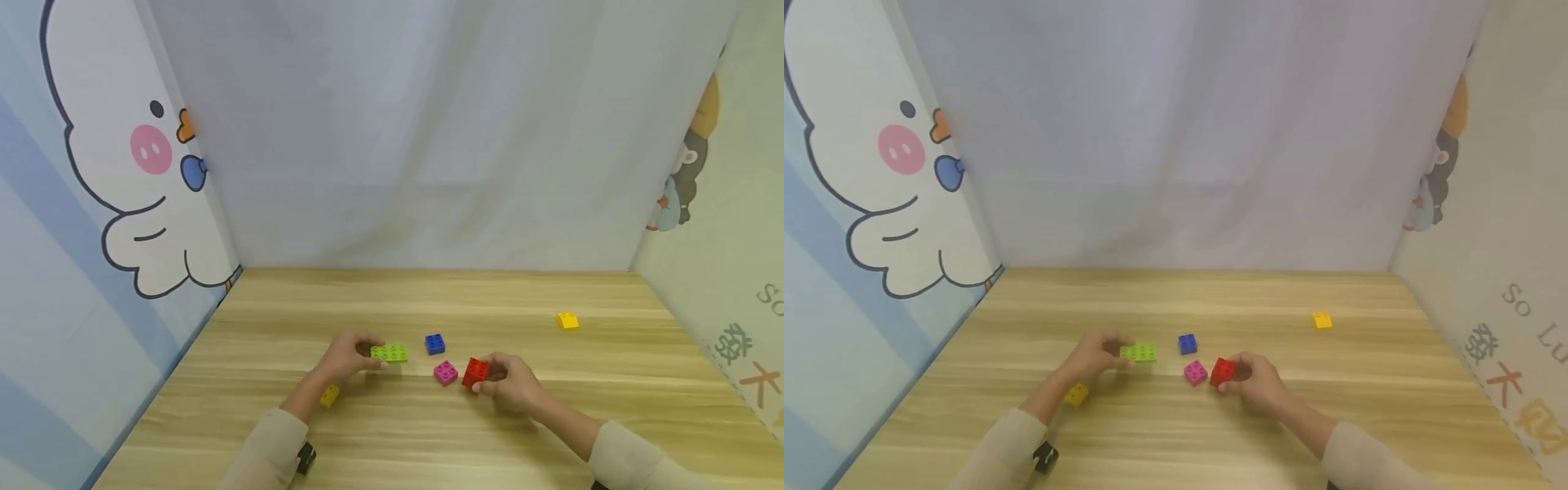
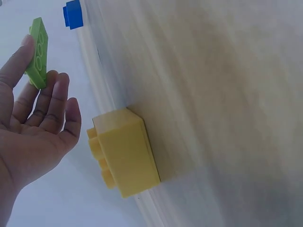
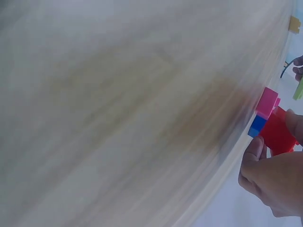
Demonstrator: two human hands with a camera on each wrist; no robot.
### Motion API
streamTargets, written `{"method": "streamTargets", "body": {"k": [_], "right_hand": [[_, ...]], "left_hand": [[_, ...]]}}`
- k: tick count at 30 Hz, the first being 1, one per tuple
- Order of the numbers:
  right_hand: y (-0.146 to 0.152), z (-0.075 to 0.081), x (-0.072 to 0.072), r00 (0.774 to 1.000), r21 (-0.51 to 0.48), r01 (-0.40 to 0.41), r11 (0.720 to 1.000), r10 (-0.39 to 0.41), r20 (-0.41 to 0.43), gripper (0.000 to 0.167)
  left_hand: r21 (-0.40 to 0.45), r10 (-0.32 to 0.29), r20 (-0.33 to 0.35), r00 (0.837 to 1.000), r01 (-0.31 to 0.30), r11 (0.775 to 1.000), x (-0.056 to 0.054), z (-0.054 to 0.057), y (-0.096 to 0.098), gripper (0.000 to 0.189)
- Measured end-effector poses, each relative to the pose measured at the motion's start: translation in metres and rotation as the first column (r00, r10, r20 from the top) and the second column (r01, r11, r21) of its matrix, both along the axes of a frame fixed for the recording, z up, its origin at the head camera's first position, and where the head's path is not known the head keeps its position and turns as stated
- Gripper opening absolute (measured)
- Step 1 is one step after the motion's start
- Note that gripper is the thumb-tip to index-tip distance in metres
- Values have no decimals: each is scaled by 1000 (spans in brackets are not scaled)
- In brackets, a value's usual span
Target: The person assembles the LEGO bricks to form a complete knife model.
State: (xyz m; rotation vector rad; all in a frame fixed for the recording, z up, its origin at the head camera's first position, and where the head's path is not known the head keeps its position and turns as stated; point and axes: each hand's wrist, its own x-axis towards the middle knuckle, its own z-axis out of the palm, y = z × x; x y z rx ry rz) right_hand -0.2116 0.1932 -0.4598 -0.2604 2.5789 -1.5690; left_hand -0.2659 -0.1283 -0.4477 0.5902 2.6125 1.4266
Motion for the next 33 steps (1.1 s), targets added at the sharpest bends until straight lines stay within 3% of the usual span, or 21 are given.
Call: {"method": "streamTargets", "body": {"k": [14, 24, 33], "right_hand": [[-16, -4, 7, 992, -29, -129, 991, 129, -4, 41], [-31, -4, 5, 988, -66, -157, 985, 158, -2, 40], [-41, -11, 8, 987, -88, -158, 984, 159, 4, 36]], "left_hand": [[5, -22, -25, 999, 23, 1000, 14, -1, 12, 37], [35, -3, 18, 1000, 2, 999, 19, 0, 22, 37], [34, -38, -23, 999, 39, 999, 22, 8, 32, 33]]}}
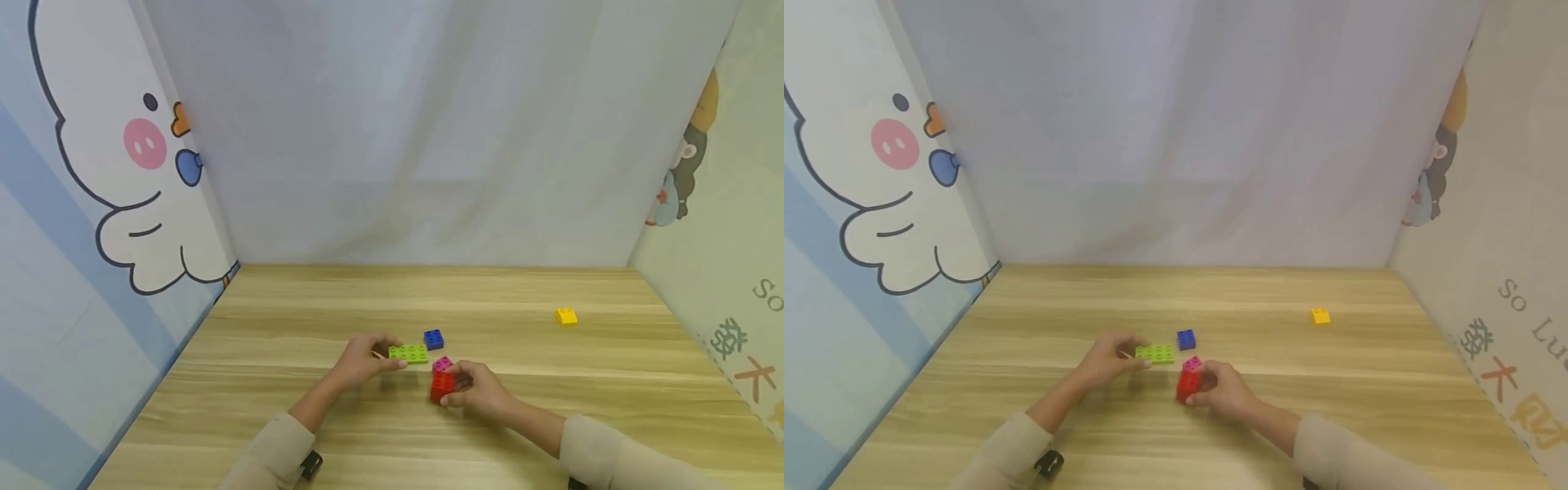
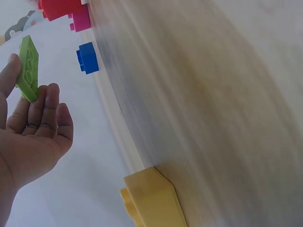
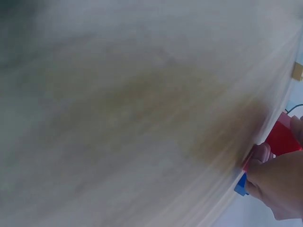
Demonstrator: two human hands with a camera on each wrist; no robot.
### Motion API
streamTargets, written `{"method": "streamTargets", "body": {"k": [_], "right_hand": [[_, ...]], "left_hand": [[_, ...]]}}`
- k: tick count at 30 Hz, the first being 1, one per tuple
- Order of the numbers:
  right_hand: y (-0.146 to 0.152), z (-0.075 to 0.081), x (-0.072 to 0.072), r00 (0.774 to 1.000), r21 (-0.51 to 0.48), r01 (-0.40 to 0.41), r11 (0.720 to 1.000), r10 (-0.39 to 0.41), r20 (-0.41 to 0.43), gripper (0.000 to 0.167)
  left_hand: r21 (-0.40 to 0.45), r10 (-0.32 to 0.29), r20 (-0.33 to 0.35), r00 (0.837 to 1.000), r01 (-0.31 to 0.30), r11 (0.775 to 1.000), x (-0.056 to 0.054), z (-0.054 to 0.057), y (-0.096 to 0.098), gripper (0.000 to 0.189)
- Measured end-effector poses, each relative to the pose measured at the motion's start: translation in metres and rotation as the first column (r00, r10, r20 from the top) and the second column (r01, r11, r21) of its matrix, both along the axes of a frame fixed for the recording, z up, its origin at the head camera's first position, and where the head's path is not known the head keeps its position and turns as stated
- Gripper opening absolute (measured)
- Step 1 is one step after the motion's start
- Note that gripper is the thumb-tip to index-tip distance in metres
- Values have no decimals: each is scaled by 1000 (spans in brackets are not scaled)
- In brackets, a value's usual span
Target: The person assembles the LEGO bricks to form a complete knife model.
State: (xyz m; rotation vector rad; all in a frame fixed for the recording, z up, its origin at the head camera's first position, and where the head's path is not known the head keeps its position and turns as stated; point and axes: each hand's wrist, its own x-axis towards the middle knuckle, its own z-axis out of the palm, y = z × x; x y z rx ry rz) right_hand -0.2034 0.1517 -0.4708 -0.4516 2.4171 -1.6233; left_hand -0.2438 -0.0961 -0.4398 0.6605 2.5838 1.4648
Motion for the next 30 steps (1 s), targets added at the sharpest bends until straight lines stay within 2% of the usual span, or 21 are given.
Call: {"method": "streamTargets", "body": {"k": [6, 15, 22, 25, 30], "right_hand": [[-3, -3, 1, 1000, 4, -8, 1000, 8, -13, 37], [-3, -4, -1, 999, 39, -37, 999, 38, -11, 41], [0, -4, -1, 997, -27, -72, 997, 73, 10, 40], [-1, 5, 3, 997, -34, -76, 997, 76, 10, 35], [-2, 3, 1, 997, -29, -76, 997, 76, -4, 32]], "left_hand": [[11, -29, -27, 999, 30, 1000, 2, -1, 5, 31], [30, -50, 45, 998, 49, 998, 8, -6, 8, 29], [29, -70, 52, 996, 68, 997, 12, -6, 12, 28], [32, -85, 55, 995, 83, 996, 13, -6, 15, 28], [40, -125, 63, 990, 123, 992, 15, -6, 22, 28]]}}
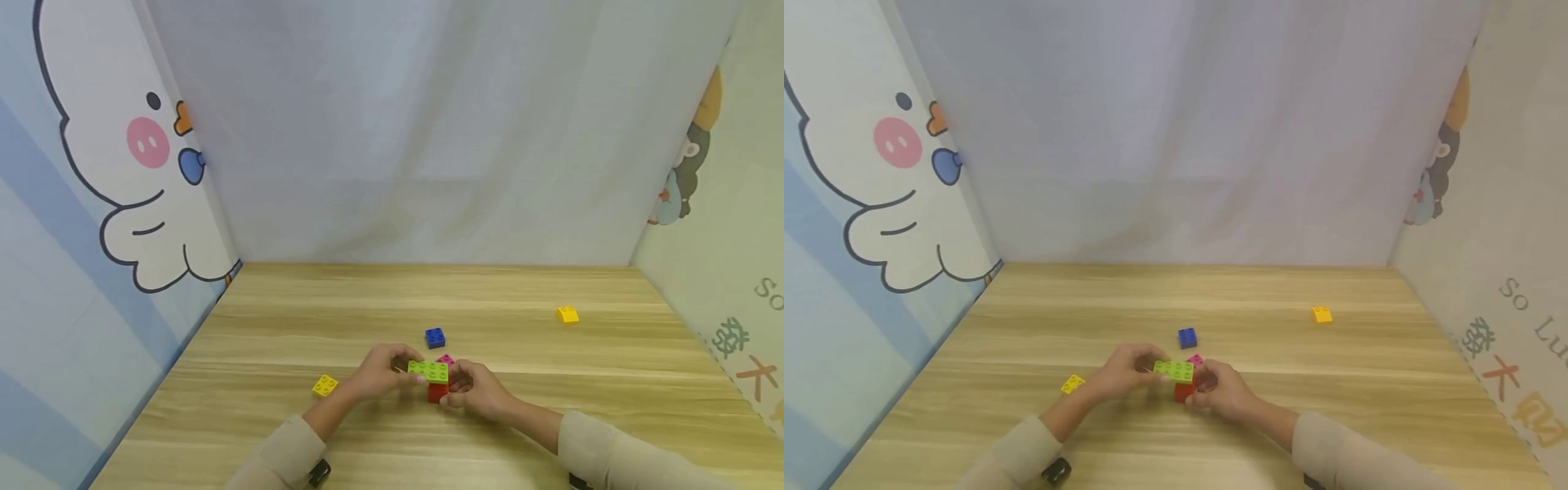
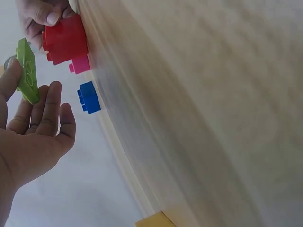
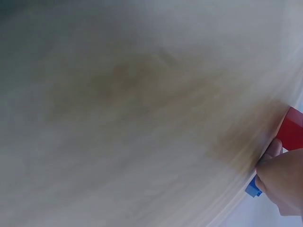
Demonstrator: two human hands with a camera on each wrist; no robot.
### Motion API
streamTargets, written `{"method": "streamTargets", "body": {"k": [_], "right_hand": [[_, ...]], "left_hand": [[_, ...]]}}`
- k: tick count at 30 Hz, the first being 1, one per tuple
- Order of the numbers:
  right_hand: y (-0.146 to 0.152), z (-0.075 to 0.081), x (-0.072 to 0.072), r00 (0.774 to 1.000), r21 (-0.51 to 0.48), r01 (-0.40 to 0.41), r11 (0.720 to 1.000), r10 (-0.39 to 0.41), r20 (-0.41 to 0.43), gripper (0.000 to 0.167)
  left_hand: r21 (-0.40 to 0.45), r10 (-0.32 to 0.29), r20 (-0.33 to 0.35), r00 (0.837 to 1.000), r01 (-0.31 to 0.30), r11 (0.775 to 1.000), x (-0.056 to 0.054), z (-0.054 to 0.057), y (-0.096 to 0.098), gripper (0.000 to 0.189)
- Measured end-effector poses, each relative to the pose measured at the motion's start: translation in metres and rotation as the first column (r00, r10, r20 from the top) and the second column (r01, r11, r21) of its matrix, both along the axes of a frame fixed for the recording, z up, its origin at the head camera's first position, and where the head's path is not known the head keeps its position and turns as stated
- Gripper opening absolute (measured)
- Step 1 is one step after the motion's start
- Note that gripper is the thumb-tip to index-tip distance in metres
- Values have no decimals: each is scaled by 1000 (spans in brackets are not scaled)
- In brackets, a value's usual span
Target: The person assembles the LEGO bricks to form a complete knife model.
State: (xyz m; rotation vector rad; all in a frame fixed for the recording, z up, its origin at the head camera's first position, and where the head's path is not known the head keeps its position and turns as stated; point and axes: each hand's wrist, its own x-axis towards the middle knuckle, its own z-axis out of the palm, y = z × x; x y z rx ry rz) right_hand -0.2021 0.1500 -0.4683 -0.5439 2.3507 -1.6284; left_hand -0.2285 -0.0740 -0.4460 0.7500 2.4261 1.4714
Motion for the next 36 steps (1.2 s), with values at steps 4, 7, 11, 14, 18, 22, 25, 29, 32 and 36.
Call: {"method": "streamTargets", "body": {"k": [4, 7, 11, 14, 18, 22, 25, 29, 32, 36], "right_hand": [[2, -10, -4, 1000, -9, 1, 1000, -1, 5, 34], [2, -10, -4, 1000, -5, -4, 1000, 4, 9, 37], [3, -11, -5, 1000, 0, -10, 1000, 10, 21, 39], [3, -10, -4, 1000, -2, -10, 1000, 10, 24, 38], [3, -9, -3, 1000, -13, -17, 1000, 17, 16, 37], [3, -9, -3, 1000, -30, -29, 999, 29, 4, 39], [3, -8, -4, 999, -26, -33, 999, 34, 1, 40], [4, -9, -4, 1000, 7, -27, 1000, 27, 1, 40], [3, -10, -5, 1000, 29, -19, 999, 20, -3, 38], [2, -9, -4, 1000, 23, -20, 1000, 20, -2, 38]], "left_hand": [[-12, -11, 1, 1000, 11, 1000, 1, 0, 5, 28], [-24, 4, 8, 1000, -3, 1000, 1, -2, 7, 28], [-46, 9, 19, 1000, -8, 999, 2, -3, 10, 29], [-60, 3, 29, 1000, -1, 998, 2, -3, 12, 29], [-75, 6, 32, 999, -3, 997, 2, -4, 14, 28], [-101, -5, -2, 1000, 5, 995, 1, -6, 16, 28], [-138, -33, -50, 998, 25, 990, -2, -7, 18, 28], [-191, -82, -113, 990, 60, 980, -3, -7, 18, 31], [-217, -113, -139, 984, 81, 973, -2, -6, 18, 31], [-230, -126, -151, 981, 89, 969, -1, -4, 18, 31]]}}
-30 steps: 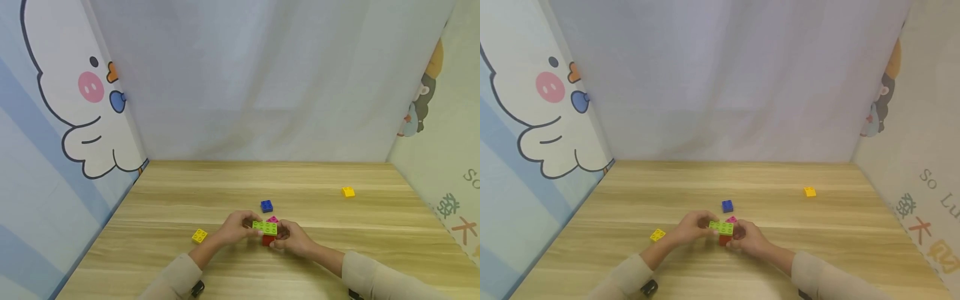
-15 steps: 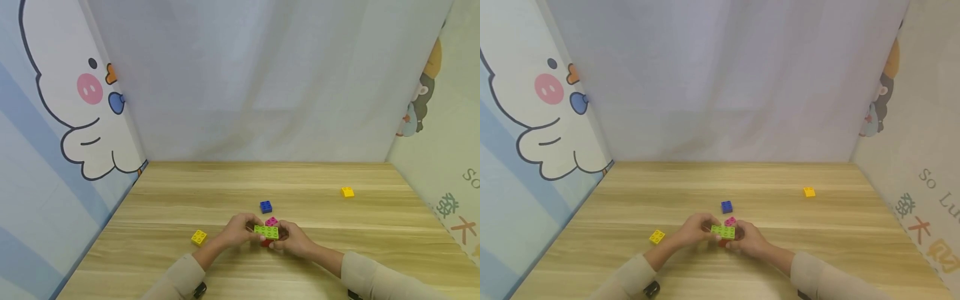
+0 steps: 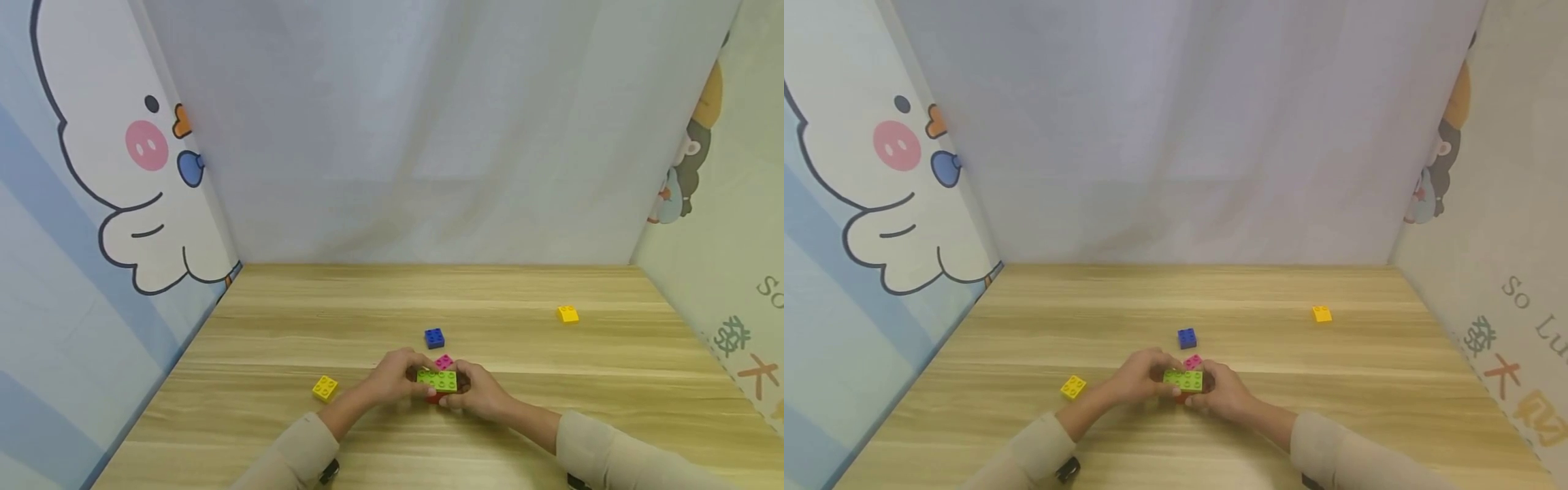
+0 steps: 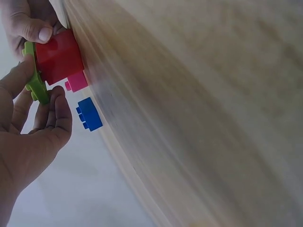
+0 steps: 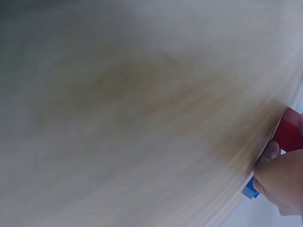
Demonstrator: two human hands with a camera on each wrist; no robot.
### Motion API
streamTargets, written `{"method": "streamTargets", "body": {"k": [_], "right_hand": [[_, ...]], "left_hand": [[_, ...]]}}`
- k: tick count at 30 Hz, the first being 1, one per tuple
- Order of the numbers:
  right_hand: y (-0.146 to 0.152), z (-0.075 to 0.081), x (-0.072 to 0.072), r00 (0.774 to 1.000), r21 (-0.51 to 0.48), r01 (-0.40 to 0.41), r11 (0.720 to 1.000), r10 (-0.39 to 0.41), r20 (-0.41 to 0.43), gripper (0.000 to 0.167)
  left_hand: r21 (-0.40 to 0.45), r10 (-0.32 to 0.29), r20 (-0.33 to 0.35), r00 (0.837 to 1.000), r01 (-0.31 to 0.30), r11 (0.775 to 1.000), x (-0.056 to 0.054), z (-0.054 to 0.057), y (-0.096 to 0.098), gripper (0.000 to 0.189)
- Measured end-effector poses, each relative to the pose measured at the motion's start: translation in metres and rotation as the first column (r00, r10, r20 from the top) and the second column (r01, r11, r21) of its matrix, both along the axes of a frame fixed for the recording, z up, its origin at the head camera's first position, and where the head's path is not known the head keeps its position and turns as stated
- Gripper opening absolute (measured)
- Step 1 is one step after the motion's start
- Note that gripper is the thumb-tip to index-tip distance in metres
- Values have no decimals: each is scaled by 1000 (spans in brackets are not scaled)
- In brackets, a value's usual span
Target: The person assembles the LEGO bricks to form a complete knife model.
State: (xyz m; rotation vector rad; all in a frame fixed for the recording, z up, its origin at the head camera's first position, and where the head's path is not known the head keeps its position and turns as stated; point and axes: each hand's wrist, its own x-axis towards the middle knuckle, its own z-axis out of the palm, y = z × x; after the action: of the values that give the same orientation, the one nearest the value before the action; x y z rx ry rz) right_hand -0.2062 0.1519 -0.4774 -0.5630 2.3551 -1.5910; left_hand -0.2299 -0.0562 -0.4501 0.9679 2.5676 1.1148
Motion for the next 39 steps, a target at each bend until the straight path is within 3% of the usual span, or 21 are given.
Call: {"method": "streamTargets", "body": {"k": [19, 39], "right_hand": [[-2, -1, 3, 1000, 25, 26, 999, -26, -16, 37], [-2, 2, 3, 999, 52, 32, 998, -31, -35, 36]], "left_hand": [[-30, -5, -55, 999, 3, 1000, 4, 4, 5, 31], [-65, -16, -92, 996, 10, 998, 1, 5, 1, 29]]}}
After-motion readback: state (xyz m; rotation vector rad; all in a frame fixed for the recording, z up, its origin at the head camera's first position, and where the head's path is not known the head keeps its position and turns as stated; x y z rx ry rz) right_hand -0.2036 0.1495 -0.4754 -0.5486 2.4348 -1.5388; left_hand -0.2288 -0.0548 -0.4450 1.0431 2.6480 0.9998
